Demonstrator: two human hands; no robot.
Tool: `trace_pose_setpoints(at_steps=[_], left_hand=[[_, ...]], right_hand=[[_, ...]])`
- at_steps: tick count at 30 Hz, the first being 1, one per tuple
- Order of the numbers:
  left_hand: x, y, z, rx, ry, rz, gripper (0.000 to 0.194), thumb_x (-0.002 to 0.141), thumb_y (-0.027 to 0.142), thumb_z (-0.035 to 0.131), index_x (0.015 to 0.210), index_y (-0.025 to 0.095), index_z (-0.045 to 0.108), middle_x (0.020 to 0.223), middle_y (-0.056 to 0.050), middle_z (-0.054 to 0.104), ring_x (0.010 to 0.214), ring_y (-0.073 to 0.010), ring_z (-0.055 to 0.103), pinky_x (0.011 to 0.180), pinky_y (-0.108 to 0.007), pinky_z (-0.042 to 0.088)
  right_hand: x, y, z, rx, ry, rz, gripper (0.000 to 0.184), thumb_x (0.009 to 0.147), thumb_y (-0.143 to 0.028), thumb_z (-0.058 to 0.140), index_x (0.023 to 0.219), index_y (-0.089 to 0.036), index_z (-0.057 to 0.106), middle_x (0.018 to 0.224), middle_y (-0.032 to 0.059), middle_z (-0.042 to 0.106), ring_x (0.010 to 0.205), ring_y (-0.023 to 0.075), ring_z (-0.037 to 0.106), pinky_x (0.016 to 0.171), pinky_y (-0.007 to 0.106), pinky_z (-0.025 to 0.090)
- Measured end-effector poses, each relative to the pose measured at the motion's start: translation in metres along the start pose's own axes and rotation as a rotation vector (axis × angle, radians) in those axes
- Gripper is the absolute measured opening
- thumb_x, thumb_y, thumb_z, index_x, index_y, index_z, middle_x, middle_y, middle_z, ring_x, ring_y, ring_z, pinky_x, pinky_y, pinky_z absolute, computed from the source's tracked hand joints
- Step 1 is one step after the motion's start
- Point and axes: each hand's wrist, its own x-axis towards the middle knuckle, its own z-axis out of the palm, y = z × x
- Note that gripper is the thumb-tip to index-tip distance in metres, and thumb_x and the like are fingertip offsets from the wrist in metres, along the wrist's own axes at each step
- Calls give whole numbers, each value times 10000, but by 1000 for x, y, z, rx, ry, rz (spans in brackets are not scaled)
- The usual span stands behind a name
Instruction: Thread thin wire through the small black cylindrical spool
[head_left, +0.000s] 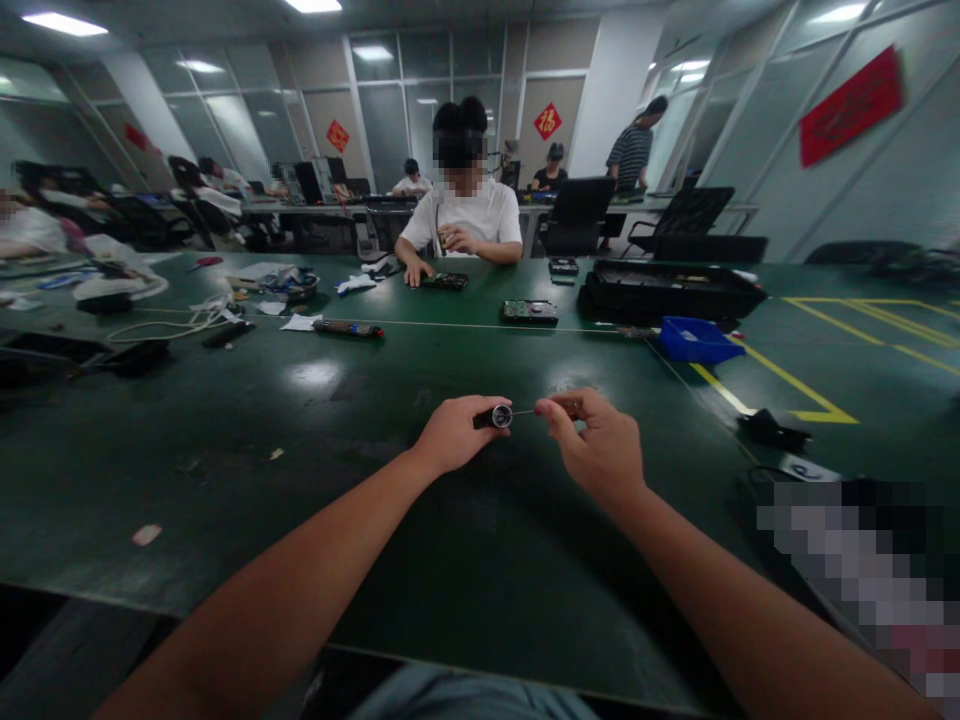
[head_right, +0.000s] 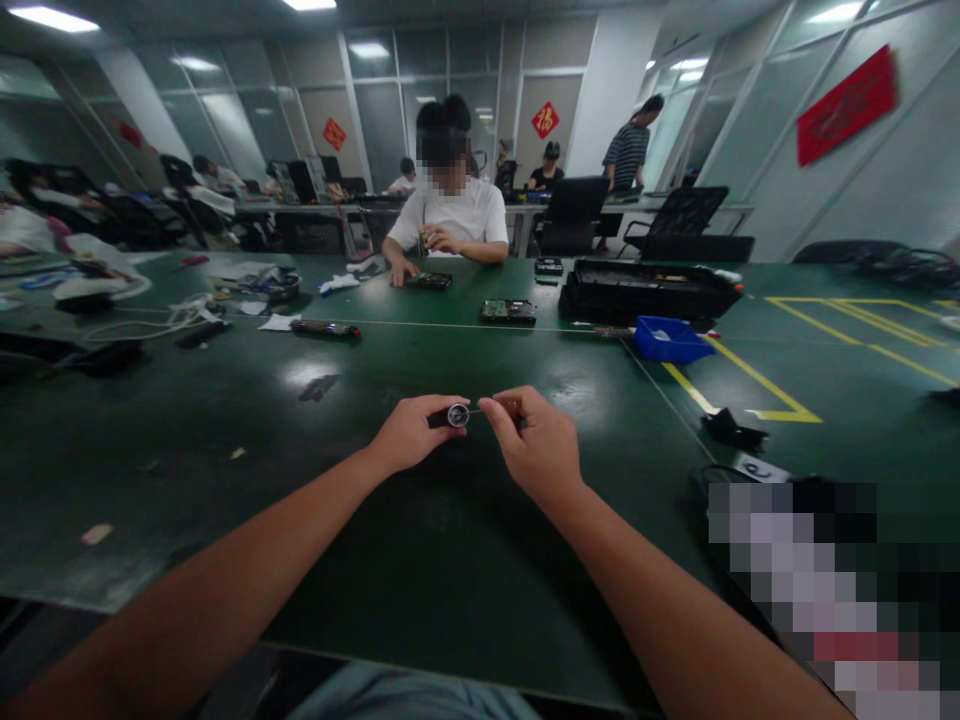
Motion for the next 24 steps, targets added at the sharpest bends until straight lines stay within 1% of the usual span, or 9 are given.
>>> trace_pose_setpoints(at_steps=[3,4,7,9,12,15,18,21,24], left_hand=[[0,-1,0,0,-2,2,385,813,253,788,1192,253,724,1166,-30,756,1060,-221,707,974,-371,534],[0,-1,0,0,-2,2,385,812,248,787,1193,253,725,1168,-31,755,1065,-222,705,976,-372,533],[1,-2,-1,8,-6,-5,384,811,239,787,1190,256,728,1164,-31,755,1064,-226,705,976,-376,534],[1,-2,-1,10,-1,-12,388,811,234,785,1194,258,727,1167,-32,755,1068,-228,704,981,-380,533],[0,-2,-2,-5,37,-27,404,812,234,786,1210,250,719,1197,-39,747,1109,-233,692,1007,-390,524],[1,-2,-2,-5,37,2,400,813,230,787,1206,245,718,1196,-39,746,1113,-229,689,1014,-394,520],[2,-1,-3,16,12,57,365,830,209,767,1190,251,724,1189,-29,746,1100,-214,689,1015,-381,515],[3,-1,-3,52,22,17,375,826,216,773,1195,255,721,1162,-24,750,1066,-214,693,980,-371,525],[3,-1,-3,77,15,-23,390,815,230,786,1199,262,720,1127,-20,754,1030,-216,696,946,-364,533]], right_hand=[[-2,-2,-1,93,-73,-35,233,979,-378,500,1082,-229,646,801,34,727,719,205,688,657,334,487],[-2,-2,-1,108,-97,-51,225,980,-361,491,1085,-233,643,828,39,729,755,212,692,677,341,494],[-2,-2,-2,114,-130,-72,207,977,-361,495,990,-240,662,858,48,724,799,221,687,732,365,501],[-2,0,1,186,-99,-13,198,971,-374,516,991,-236,657,882,54,725,817,223,690,750,376,508],[0,6,9,432,-20,155,220,944,-414,578,1029,-219,635,889,55,722,817,216,693,769,382,531],[3,15,19,606,46,273,269,934,-461,589,983,-207,662,870,44,696,797,187,669,809,381,535],[7,27,26,797,81,424,302,915,-499,590,895,-205,656,817,24,656,715,163,637,757,369,550],[10,33,27,813,129,479,303,911,-508,592,872,-212,639,787,15,639,685,158,627,721,355,557],[10,31,22,663,156,394,296,934,-506,571,921,-218,640,836,32,673,741,176,657,742,362,557]])
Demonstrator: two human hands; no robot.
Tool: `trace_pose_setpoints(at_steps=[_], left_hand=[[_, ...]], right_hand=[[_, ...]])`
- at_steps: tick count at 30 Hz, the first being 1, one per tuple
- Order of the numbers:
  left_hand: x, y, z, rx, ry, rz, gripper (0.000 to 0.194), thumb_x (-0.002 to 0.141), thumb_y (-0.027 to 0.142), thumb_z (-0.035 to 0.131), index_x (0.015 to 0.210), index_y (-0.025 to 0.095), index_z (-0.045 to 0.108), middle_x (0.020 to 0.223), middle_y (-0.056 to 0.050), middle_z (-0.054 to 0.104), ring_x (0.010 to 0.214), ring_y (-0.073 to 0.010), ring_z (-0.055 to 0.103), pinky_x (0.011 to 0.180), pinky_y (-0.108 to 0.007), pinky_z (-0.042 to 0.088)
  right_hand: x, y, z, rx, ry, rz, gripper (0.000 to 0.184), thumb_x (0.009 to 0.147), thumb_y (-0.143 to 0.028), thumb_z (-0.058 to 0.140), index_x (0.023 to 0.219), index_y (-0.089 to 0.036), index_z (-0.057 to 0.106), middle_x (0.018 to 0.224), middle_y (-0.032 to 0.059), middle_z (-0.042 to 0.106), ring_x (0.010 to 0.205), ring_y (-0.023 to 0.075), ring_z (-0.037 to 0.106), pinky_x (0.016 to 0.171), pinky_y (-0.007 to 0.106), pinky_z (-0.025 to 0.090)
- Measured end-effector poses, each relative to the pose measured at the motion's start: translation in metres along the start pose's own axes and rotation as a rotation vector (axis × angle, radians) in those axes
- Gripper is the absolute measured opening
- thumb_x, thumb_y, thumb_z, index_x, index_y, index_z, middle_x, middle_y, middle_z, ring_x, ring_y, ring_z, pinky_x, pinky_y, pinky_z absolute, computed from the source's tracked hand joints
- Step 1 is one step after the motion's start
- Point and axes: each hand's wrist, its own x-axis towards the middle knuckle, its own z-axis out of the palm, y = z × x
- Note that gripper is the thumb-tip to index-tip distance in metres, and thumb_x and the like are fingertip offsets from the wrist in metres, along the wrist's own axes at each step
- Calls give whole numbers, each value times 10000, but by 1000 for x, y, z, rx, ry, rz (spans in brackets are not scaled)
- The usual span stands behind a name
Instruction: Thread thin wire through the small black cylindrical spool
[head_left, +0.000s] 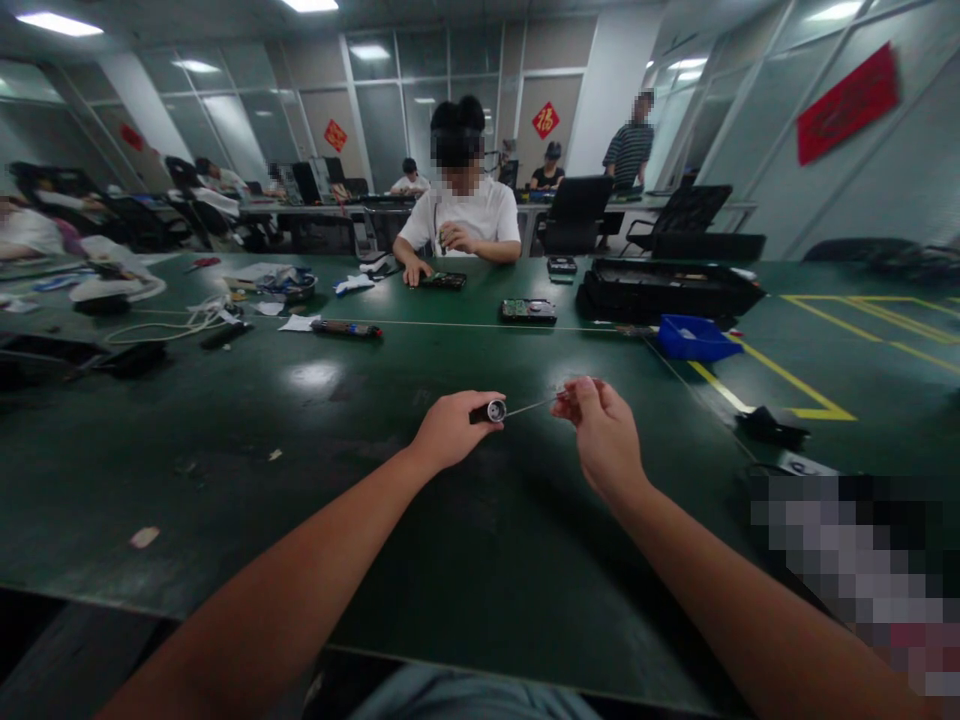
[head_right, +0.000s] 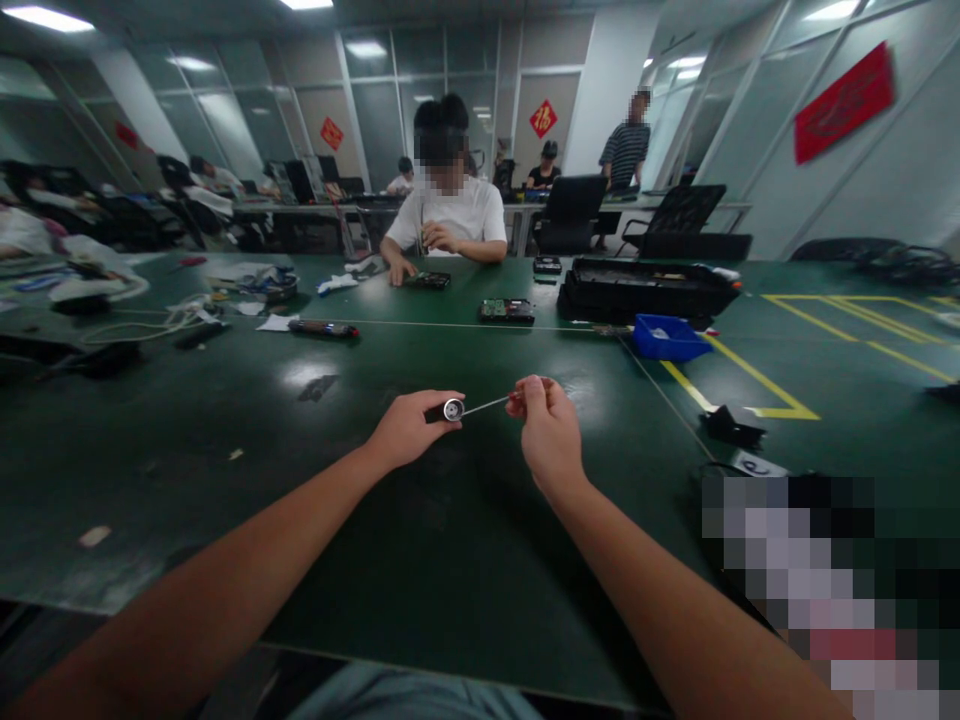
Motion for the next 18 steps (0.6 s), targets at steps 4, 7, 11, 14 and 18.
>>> trace_pose_setpoints(at_steps=[4,7,11,14,18], left_hand=[[-1,1,1,10,-8,-1,403,820,245,786,1216,262,712,1148,-23,751,1043,-217,693,953,-362,528],[-1,2,2,4,-15,6,406,819,258,789,1217,258,712,1158,-23,751,1045,-215,696,958,-359,530],[-1,3,2,-7,-11,7,399,816,251,792,1208,257,718,1149,-24,756,1041,-215,701,955,-355,534],[-1,2,2,-24,-7,10,393,818,236,789,1204,258,719,1157,-22,755,1057,-214,699,968,-356,529],[-2,1,2,-41,-9,16,399,816,241,792,1207,256,717,1163,-23,754,1065,-216,700,962,-359,533]], right_hand=[[-9,-12,1,-221,-69,-148,295,976,-478,526,978,-208,643,845,52,709,780,200,689,788,394,547],[-15,-18,3,-349,-87,-220,295,989,-460,509,1009,-197,641,836,62,727,777,210,706,765,385,539],[-18,-20,3,-401,-107,-276,295,995,-451,496,1030,-194,637,861,69,748,798,216,728,746,367,533],[-19,-24,2,-485,-126,-324,281,966,-462,558,963,-200,659,806,52,748,753,212,720,725,354,518],[-20,-29,0,-619,-129,-368,279,918,-474,631,877,-201,671,732,38,724,642,196,671,639,333,475]])
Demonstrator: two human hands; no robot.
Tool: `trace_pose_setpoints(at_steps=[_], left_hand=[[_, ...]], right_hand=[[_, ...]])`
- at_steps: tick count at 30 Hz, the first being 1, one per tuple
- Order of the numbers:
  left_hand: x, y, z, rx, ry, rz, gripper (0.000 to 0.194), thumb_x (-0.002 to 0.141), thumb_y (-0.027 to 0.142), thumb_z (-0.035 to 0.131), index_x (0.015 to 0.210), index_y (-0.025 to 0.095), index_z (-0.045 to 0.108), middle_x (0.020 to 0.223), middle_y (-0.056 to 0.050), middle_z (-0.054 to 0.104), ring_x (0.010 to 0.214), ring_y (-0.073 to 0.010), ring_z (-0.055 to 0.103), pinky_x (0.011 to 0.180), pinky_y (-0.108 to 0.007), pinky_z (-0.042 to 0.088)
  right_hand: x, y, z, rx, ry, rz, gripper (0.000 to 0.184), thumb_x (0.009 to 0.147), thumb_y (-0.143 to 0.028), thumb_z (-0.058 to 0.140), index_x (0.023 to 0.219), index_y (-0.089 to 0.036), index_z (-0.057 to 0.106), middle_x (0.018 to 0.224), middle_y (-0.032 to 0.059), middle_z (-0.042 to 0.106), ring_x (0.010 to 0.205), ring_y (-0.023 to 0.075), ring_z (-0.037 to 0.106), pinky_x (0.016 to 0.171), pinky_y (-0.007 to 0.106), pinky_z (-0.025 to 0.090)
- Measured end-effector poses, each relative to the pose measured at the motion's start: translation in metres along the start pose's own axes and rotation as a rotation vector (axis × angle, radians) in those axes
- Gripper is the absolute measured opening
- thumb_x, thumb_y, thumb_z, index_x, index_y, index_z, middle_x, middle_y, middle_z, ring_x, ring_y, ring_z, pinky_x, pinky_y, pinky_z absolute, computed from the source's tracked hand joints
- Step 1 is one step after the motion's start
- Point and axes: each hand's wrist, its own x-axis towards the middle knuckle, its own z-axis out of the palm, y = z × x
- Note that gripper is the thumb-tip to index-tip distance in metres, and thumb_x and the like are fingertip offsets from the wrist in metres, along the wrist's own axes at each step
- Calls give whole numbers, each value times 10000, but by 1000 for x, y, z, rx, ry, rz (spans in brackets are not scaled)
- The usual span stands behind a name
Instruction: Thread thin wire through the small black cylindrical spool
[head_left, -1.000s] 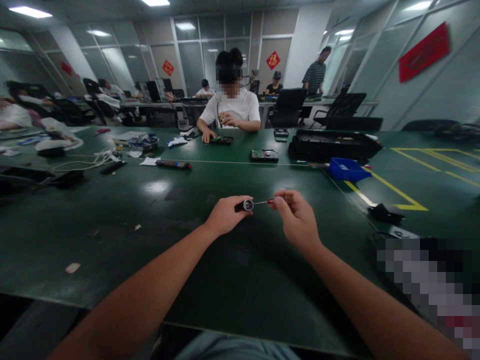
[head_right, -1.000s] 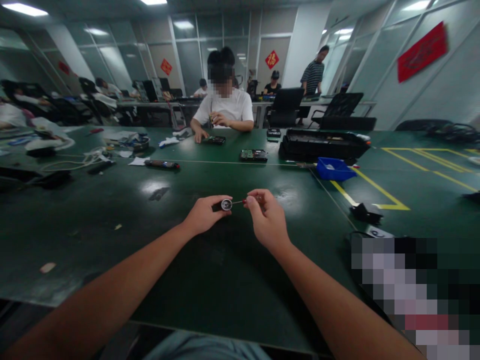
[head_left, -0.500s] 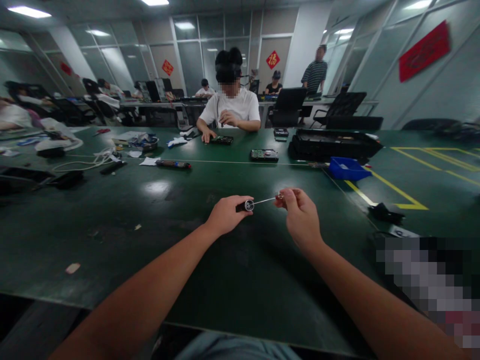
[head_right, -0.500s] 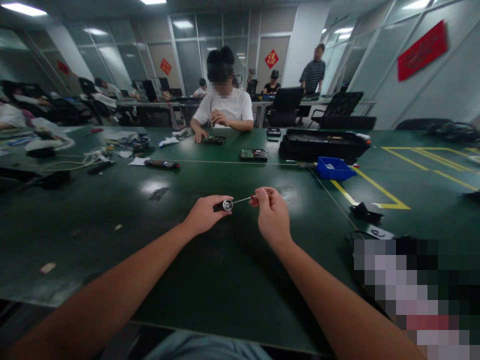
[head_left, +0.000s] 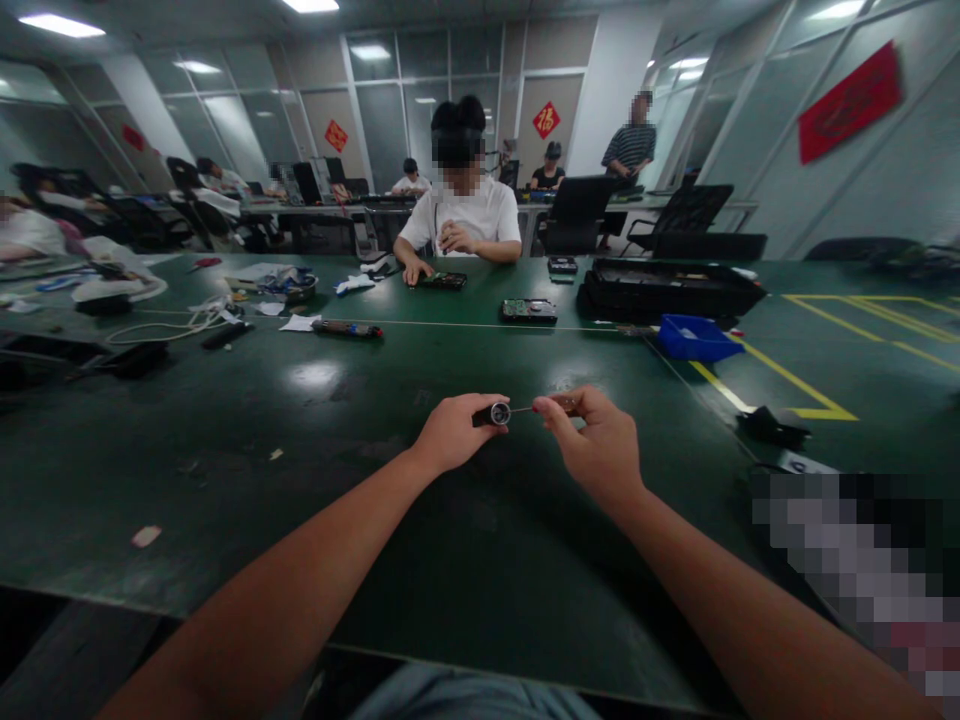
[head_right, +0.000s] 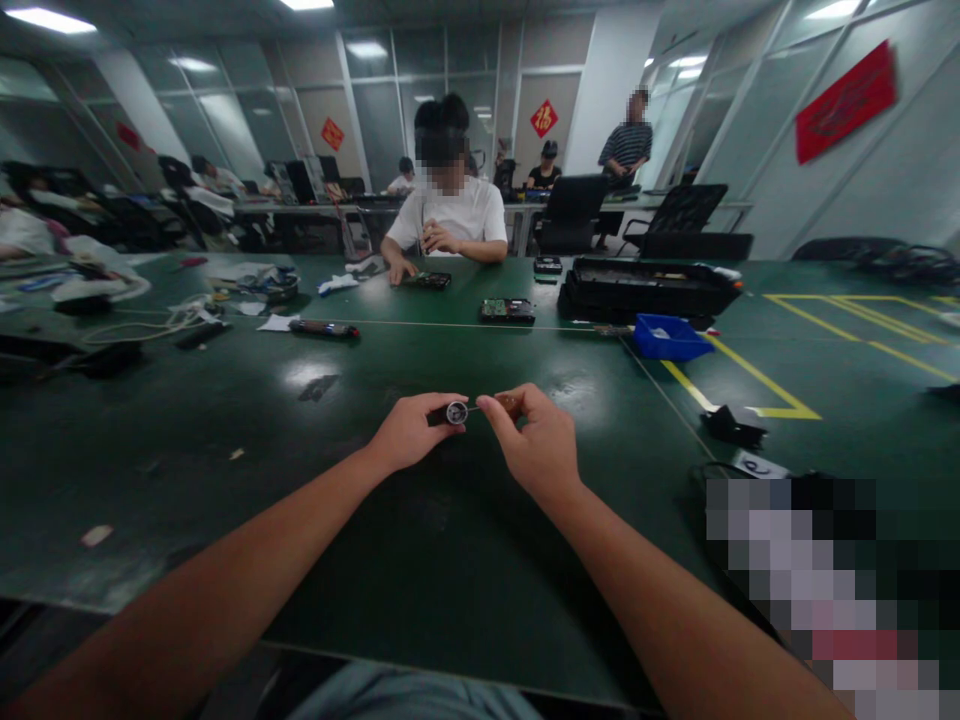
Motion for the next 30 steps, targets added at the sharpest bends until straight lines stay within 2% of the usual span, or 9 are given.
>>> trace_pose_setpoints(at_steps=[4,7,10,14,18,20,22,25,30], left_hand=[[-1,0,0,0,8,-2,399,818,238,788,1210,257,716,1175,-24,752,1071,-215,699,981,-368,530],[-1,0,1,-6,8,-1,402,813,235,792,1208,258,717,1160,-20,756,1057,-214,702,957,-360,537],[0,0,1,-2,-7,-3,396,810,235,794,1199,260,722,1154,-19,758,1052,-216,705,947,-358,540],[0,-1,0,-14,37,-32,403,808,215,790,1204,243,718,1194,-30,748,1105,-219,692,988,-362,528],[1,-1,-3,-7,38,-5,404,820,213,780,1217,243,709,1201,-31,743,1102,-215,688,998,-370,523],[2,-1,-4,13,15,32,383,833,213,767,1210,249,714,1188,-28,744,1080,-212,690,996,-372,519],[3,-2,-5,26,29,6,387,825,205,772,1207,245,716,1162,-32,751,1051,-215,694,965,-368,529],[3,-4,-4,41,19,-30,405,815,223,784,1213,249,716,1151,-33,752,1039,-222,695,948,-374,533],[2,-4,-2,48,0,-32,415,819,246,785,1226,262,711,1143,-29,751,1023,-215,695,947,-367,533]], right_hand=[[-2,-1,0,78,-38,-54,193,964,-350,540,1060,-203,620,864,53,734,742,196,695,641,313,481],[-3,-1,-1,96,-79,-94,160,970,-339,517,999,-215,615,840,40,706,757,194,680,668,319,482],[-3,-1,-1,106,-91,-74,197,984,-370,504,967,-218,629,821,37,695,732,192,662,684,337,483],[-1,3,7,345,-35,92,201,957,-394,561,1026,-217,627,884,53,717,809,209,691,763,372,534],[3,14,15,552,10,252,268,943,-458,572,976,-207,660,877,52,698,796,195,674,805,389,551],[7,22,17,653,12,340,298,933,-490,577,955,-205,662,857,46,683,773,187,665,803,393,561],[10,29,17,748,17,425,317,909,-515,598,912,-202,646,808,34,663,723,180,652,766,394,575],[12,32,15,698,85,411,312,900,-511,615,914,-200,632,813,31,666,704,174,645,721,373,567],[7,18,9,426,54,238,298,971,-469,528,974,-190,635,835,50,692,751,188,663,738,372,545]])
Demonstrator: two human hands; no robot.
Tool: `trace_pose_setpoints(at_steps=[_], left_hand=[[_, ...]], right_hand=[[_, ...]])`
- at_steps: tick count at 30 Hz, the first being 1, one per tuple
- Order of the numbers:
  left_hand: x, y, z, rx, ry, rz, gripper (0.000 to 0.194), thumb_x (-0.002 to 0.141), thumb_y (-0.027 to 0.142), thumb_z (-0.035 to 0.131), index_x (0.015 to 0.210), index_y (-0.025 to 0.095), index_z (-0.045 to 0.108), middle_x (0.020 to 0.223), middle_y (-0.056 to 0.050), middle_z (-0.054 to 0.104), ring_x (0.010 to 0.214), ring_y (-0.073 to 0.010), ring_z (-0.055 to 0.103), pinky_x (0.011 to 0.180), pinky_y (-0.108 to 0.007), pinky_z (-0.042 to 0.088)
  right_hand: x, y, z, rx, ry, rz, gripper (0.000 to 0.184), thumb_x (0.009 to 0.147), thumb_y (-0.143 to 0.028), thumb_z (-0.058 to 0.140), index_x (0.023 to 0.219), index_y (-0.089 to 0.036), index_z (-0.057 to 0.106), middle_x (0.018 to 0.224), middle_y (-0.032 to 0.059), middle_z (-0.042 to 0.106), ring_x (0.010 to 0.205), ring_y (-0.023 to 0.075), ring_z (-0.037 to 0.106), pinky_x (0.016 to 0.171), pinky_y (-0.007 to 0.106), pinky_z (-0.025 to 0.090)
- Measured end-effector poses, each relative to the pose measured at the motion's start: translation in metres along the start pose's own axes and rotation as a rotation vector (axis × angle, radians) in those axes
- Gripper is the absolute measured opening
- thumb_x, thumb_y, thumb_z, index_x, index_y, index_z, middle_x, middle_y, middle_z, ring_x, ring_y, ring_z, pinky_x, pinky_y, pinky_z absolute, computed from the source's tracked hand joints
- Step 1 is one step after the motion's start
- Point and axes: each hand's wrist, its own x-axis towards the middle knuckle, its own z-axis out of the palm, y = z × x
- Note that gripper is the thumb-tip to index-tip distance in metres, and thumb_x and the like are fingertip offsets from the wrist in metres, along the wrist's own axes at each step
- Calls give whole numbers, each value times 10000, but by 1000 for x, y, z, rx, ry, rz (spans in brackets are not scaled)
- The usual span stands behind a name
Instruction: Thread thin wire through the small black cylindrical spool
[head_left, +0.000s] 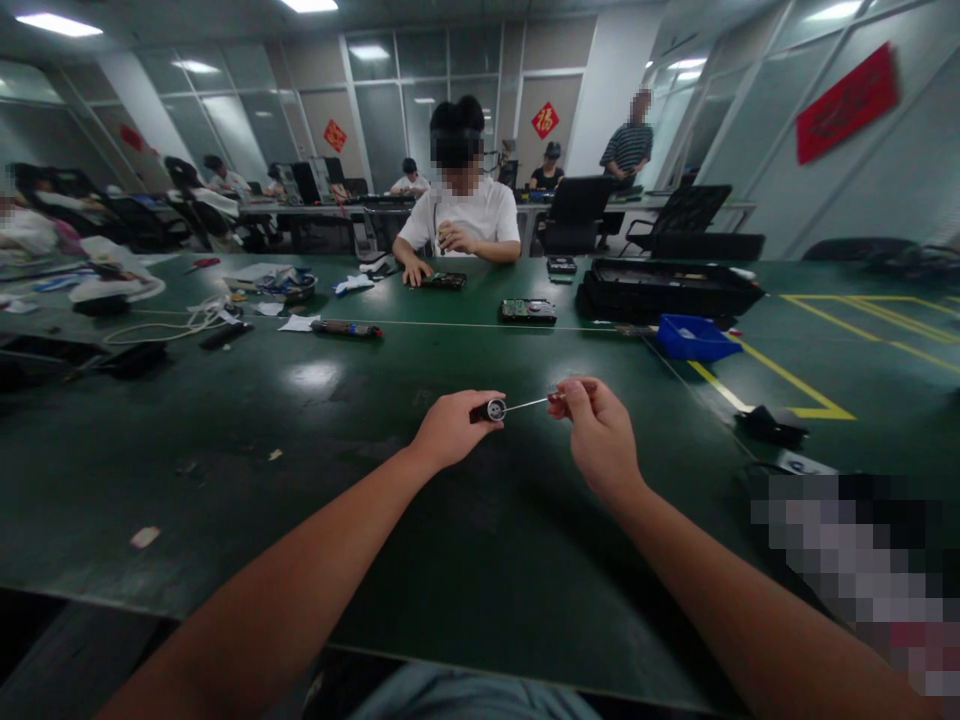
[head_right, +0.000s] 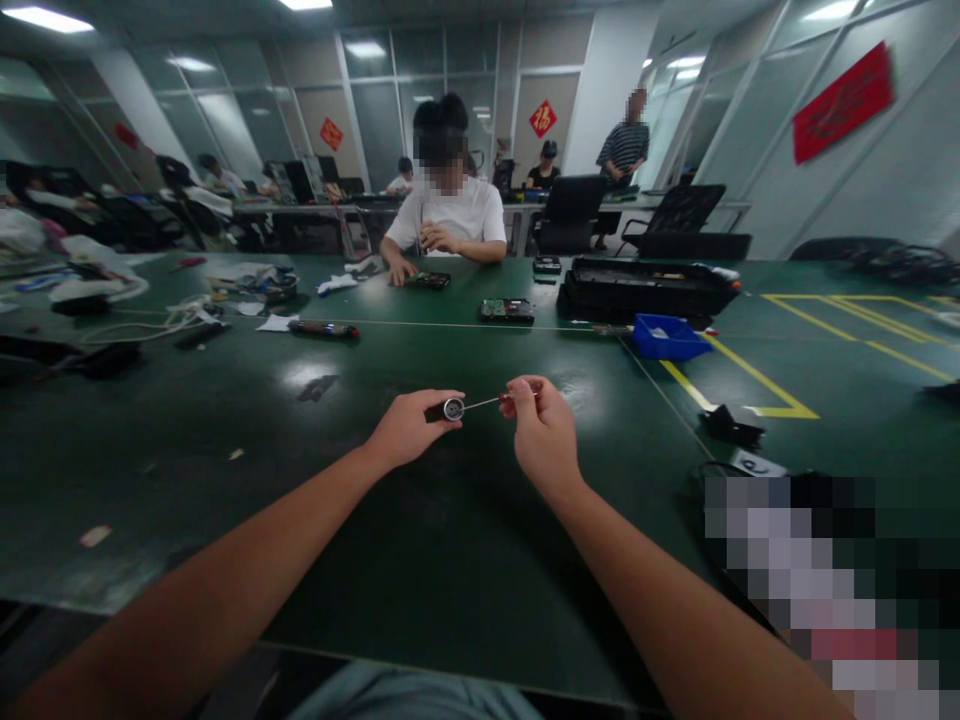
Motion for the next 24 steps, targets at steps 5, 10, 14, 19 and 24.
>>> trace_pose_setpoints(at_steps=[5,10,14,19,24], left_hand=[[-1,2,1,-7,-8,25,389,823,229,776,1207,255,718,1129,-26,750,1014,-207,693,919,-347,532],[-1,2,2,9,-24,58,379,847,241,749,1223,262,713,1149,-22,745,1027,-203,688,947,-352,523],[-2,4,1,27,-37,53,386,846,243,746,1229,279,712,1165,-20,742,1029,-203,689,962,-357,522],[-2,5,1,35,-46,59,394,846,240,745,1237,280,710,1163,-23,743,1039,-205,688,953,-349,526],[-2,4,1,28,-52,54,384,845,245,745,1226,284,715,1160,-24,744,1036,-205,691,952,-347,529]], right_hand=[[-8,-11,0,-176,-4,-160,263,1008,-428,475,1016,-210,622,853,54,717,778,197,691,743,368,533],[-12,-13,-1,-304,-79,-277,221,1010,-390,468,1023,-219,608,844,50,730,789,208,721,731,357,523],[-13,-15,-1,-351,-120,-303,211,1006,-380,465,1024,-222,605,858,57,737,805,220,726,741,361,522],[-12,-18,-1,-406,-138,-331,211,998,-367,464,1011,-219,614,889,74,737,817,231,721,751,371,517],[-12,-20,-1,-445,-164,-351,209,998,-355,447,1010,-221,606,900,86,737,825,239,713,734,373,513]])
